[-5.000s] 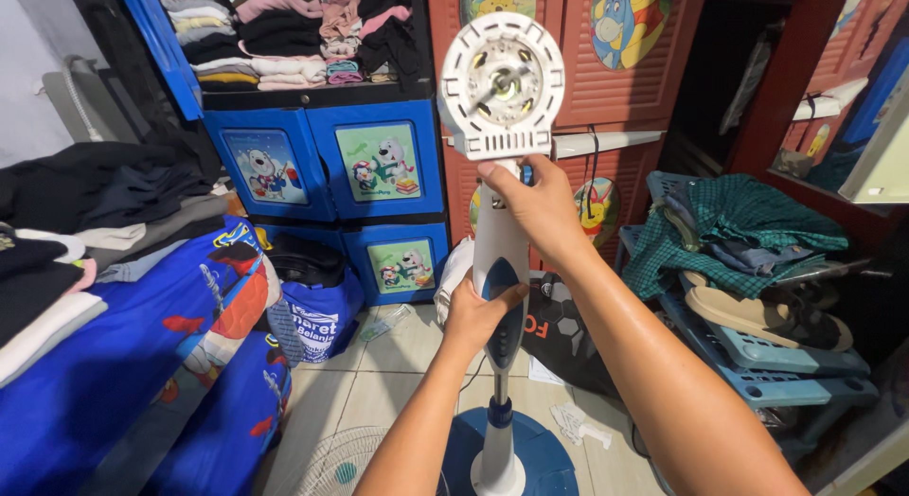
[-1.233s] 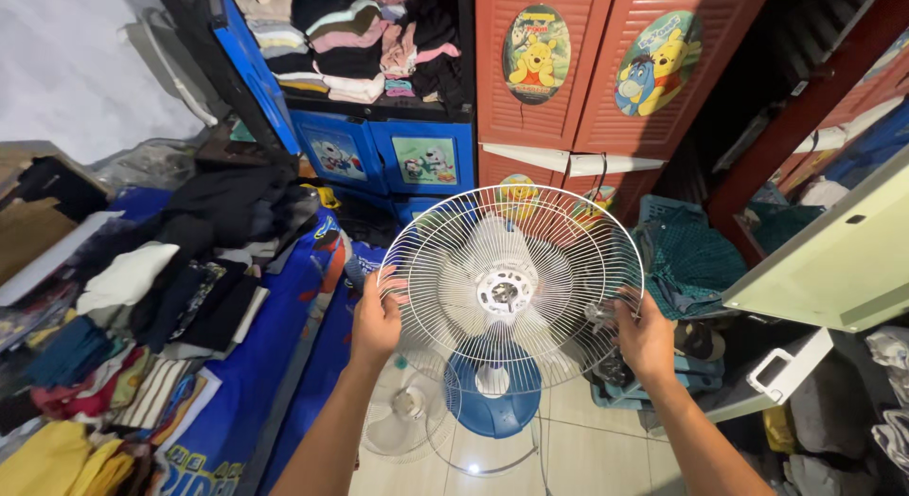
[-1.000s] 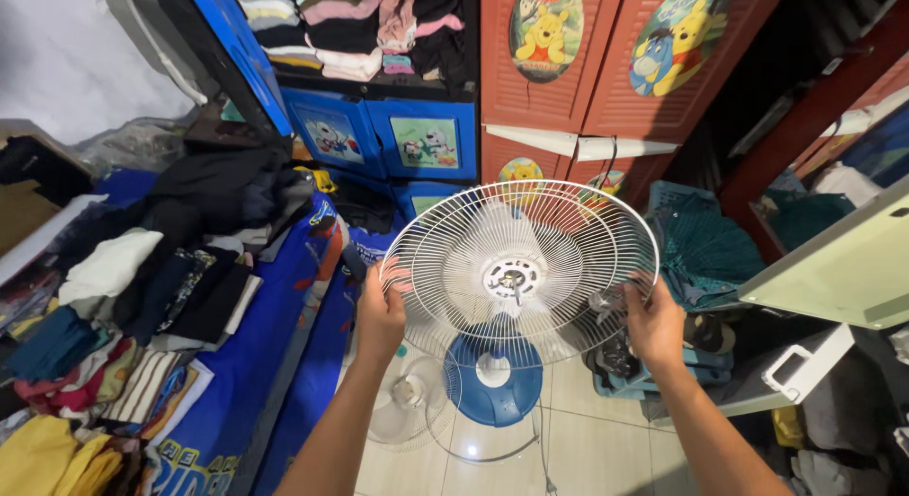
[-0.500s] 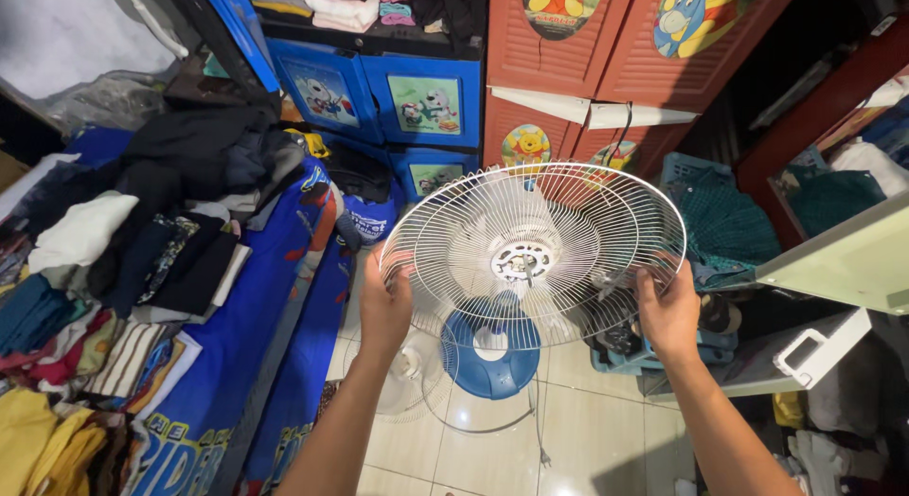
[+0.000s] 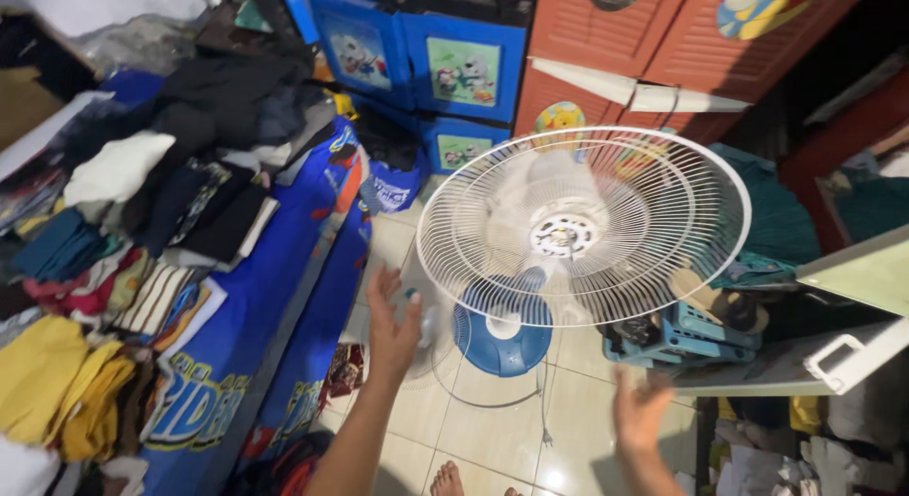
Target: The person disassembles a standing electric fan by removing the front grille, fan blades, and rear grille, then reassembles it by reattaching the blades, rear grille, and front grille in sequence.
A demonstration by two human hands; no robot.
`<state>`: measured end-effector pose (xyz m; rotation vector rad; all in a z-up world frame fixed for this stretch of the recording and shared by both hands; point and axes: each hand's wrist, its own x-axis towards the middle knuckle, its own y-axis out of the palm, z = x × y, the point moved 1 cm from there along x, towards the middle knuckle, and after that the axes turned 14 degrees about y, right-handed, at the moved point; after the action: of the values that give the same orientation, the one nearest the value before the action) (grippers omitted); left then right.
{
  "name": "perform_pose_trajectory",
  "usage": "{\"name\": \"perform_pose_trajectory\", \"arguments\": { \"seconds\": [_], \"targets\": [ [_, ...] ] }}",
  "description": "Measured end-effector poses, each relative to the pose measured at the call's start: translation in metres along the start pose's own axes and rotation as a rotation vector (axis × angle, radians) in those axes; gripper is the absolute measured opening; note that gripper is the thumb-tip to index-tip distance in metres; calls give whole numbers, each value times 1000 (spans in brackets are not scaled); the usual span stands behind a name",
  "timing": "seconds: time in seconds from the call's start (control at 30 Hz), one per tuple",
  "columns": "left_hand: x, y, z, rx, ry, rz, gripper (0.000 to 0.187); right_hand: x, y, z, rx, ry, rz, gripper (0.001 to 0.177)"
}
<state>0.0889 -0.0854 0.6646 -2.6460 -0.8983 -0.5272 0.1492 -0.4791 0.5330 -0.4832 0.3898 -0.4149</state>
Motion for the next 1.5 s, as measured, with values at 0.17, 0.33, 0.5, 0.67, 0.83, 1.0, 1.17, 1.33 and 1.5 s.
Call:
{"name": "perform_pose_trajectory", "arguments": {
  "seconds": [0.17,0.33,0.5,0.67,0.83,1.0,1.17,1.33,1.5],
  "targets": [
    [-68,-44,41,223,-223,-6,64,-90,62,-49,-195,-82,474,69],
    [-119,-77,92,323,-371,60,65,-116,139,-17,-452,-387,670,65],
    [-176,-96,145,406,-369,102,64,-108,210,-33,-634,-454,716,65],
    [-208,-102,206,437,-543,201,64,-84,280,-85,-744,-398,762,65],
    [-227,-89,295,489,-607,283,65,-57,356,-142,-803,-530,788,65],
    [-248,-62,407,517,-576,296,68,-12,449,-198,-899,-589,796,70],
    [-262,-42,522,609,-672,430,78,51,535,-262,-848,-805,737,81],
    [-256,-11,594,772,-566,636,106,92,589,-293,-819,-567,723,99],
    [-226,20,635,709,-594,537,124,78,610,-278,-838,-494,522,82]
  ]
}}
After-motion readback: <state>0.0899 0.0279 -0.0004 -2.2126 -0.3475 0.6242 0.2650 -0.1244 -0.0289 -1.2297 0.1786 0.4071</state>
